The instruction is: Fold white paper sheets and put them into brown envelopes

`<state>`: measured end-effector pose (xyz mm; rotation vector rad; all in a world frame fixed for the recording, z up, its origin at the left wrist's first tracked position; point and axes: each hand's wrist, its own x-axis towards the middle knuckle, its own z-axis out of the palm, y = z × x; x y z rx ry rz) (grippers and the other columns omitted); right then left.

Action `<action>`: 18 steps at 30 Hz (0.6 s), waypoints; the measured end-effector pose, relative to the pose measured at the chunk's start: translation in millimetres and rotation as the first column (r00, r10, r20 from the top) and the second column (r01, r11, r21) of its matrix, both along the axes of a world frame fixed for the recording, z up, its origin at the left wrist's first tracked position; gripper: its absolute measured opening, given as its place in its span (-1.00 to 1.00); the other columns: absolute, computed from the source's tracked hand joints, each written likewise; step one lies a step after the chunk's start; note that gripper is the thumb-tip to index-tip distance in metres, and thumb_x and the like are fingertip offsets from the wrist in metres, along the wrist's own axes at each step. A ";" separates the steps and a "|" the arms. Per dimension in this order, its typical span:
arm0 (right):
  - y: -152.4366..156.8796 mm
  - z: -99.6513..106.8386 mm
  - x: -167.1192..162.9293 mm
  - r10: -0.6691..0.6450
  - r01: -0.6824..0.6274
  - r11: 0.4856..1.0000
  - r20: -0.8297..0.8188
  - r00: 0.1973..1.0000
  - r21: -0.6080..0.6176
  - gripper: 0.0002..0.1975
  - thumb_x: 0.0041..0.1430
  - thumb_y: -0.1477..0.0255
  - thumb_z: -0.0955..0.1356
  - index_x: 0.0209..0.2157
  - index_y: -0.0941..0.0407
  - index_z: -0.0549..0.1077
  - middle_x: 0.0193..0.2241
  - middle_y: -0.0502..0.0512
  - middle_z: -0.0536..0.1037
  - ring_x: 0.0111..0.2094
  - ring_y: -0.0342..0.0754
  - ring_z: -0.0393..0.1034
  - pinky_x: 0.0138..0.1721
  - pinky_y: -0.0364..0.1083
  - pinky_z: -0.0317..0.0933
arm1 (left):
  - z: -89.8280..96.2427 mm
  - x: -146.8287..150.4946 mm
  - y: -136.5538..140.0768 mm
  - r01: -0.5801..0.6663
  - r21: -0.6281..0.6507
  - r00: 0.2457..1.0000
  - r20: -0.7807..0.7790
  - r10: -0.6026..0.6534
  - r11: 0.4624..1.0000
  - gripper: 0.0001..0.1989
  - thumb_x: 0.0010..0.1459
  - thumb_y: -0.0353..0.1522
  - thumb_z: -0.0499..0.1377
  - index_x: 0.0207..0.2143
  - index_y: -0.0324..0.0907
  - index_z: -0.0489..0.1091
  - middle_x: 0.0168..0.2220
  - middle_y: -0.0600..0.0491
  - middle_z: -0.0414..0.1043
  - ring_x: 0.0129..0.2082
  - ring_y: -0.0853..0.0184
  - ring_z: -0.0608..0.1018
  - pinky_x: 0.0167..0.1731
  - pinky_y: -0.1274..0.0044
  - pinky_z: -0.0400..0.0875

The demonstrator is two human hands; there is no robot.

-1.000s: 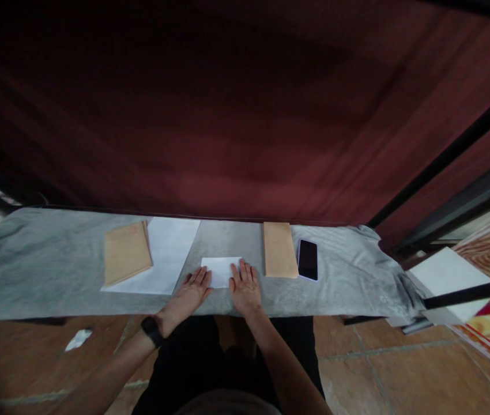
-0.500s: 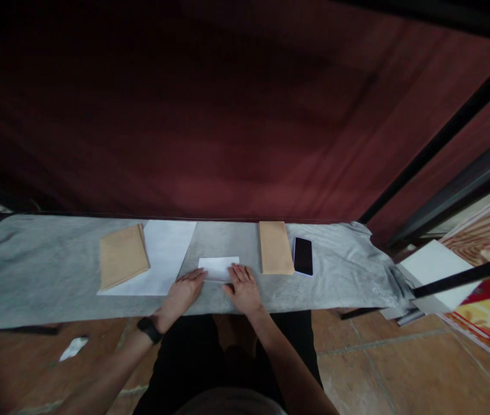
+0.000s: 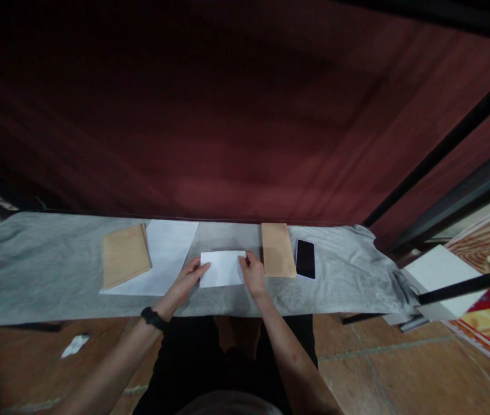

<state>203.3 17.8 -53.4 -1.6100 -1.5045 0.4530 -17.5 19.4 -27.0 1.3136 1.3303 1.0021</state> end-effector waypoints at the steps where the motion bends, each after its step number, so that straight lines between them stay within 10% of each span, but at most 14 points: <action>1: 3.2 -2.2 -1.1 -0.013 0.013 1.000 0.004 1.000 -0.004 -0.68 0.32 0.22 0.21 -0.27 0.11 0.48 -0.51 -0.03 0.51 -0.48 -0.09 0.40 -0.42 -0.17 0.27 | -5.9 1.3 -1.2 0.006 -0.044 1.000 -0.011 -0.006 0.999 -0.67 0.11 -0.15 0.18 -0.19 -0.21 0.39 -0.38 0.09 0.48 -0.42 0.35 0.51 -0.45 0.57 0.37; 5: 8.7 -13.1 -5.2 -0.073 0.074 0.997 0.021 0.997 -0.032 -0.71 0.32 0.29 0.20 -0.20 0.10 0.49 -0.45 0.02 0.55 -0.42 -0.06 0.45 -0.34 -0.14 0.31 | -23.7 4.3 -1.8 -0.041 -0.119 0.994 -0.105 0.028 0.992 -0.68 0.15 -0.30 0.13 -0.04 -0.21 0.34 -0.36 0.06 0.51 -0.45 0.34 0.55 -0.53 0.56 0.40; 12: -20.5 -30.0 -13.9 0.028 -0.058 0.997 0.417 0.908 0.058 -0.50 0.37 0.38 0.18 0.28 0.21 0.24 0.26 0.33 0.31 0.26 0.12 0.20 0.22 0.09 0.15 | -31.2 11.0 3.5 -0.088 -0.130 0.972 -0.226 0.057 0.988 -0.55 0.21 -0.44 0.07 0.17 -0.19 0.23 -0.33 0.07 0.49 -0.64 0.44 0.46 -0.65 0.60 0.34; 18: -48.9 -39.7 -23.9 0.090 -0.094 0.995 0.633 0.769 -0.028 -0.50 0.41 0.33 0.21 0.32 0.11 0.21 0.35 0.26 0.16 0.31 0.17 0.13 0.30 0.18 -0.02 | -29.6 8.1 -3.8 -0.035 0.110 0.815 -0.571 0.092 0.993 -0.56 0.22 -0.47 0.09 0.16 -0.22 0.28 -0.17 -0.05 0.52 -0.34 0.30 0.59 -0.27 0.46 0.51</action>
